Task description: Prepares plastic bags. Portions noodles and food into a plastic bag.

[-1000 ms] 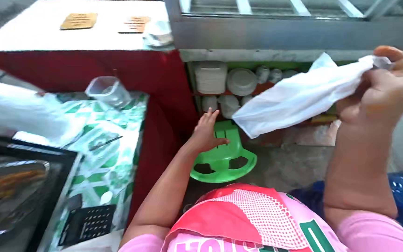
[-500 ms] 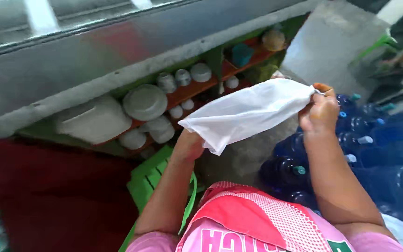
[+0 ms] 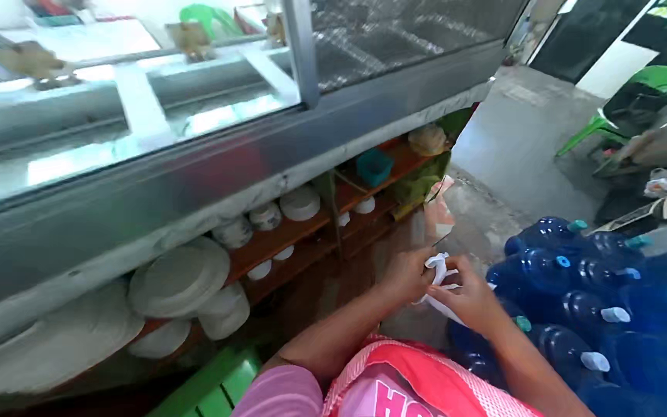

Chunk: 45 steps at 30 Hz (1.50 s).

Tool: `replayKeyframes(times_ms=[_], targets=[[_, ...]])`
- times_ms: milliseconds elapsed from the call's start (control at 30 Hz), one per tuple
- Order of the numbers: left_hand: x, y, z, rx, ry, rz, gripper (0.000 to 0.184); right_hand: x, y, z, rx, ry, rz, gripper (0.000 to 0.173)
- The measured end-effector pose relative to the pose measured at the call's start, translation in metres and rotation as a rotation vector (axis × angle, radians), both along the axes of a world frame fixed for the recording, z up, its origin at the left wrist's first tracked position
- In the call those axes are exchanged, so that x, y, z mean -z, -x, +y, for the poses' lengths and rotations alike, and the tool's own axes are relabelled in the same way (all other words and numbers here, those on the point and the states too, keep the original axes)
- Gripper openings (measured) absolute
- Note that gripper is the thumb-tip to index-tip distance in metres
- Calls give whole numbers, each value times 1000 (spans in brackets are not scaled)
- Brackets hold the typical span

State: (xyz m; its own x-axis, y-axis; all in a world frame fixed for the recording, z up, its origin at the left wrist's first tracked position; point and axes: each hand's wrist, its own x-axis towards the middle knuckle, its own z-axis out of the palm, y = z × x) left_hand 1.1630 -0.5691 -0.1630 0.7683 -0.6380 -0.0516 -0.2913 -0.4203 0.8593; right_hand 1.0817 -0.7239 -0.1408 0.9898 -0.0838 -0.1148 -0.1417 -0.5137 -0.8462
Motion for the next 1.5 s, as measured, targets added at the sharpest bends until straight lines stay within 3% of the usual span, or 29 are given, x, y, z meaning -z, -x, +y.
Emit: replayKeyframes(times_ms=[133,233,367,567,667,733,800,867,967,1033,1167,1267,1367,1500], targets=[[6,-75,-51,76,-33,11,30,13,-75,-58,122,-158,41,24],[11,-122,-95,169,-18,31,33,19,-107,-109,350,-591,78,8],[20,-170,-167,349,-190,22,54,39,-136,-182,654,-985,101,16],[73,-251,-303,434,-227,121,33,79,-190,-296,801,-1171,2,17],[91,-303,-381,412,-347,99,31,85,-220,-365,630,-1140,-29,19],[101,-338,-436,299,-316,209,31,79,-245,-416,485,-1053,26,27],[99,-365,-488,90,-135,541,30,74,-276,-468,383,-716,134,21],[91,-387,-537,-149,100,922,29,76,-312,-520,285,-215,295,24],[82,-419,-594,-231,257,1137,30,87,-370,-585,276,191,427,32],[74,-441,-625,-95,249,1051,30,91,-410,-622,349,291,425,37],[67,-506,-692,333,194,707,55,92,-494,-694,400,399,548,77],[59,-574,-754,564,-236,118,37,91,-549,-747,450,420,574,84],[37,-643,-822,518,-565,-155,55,66,-601,-792,496,433,586,81],[3,-725,-895,412,-522,-264,66,37,-665,-835,648,424,408,71]])
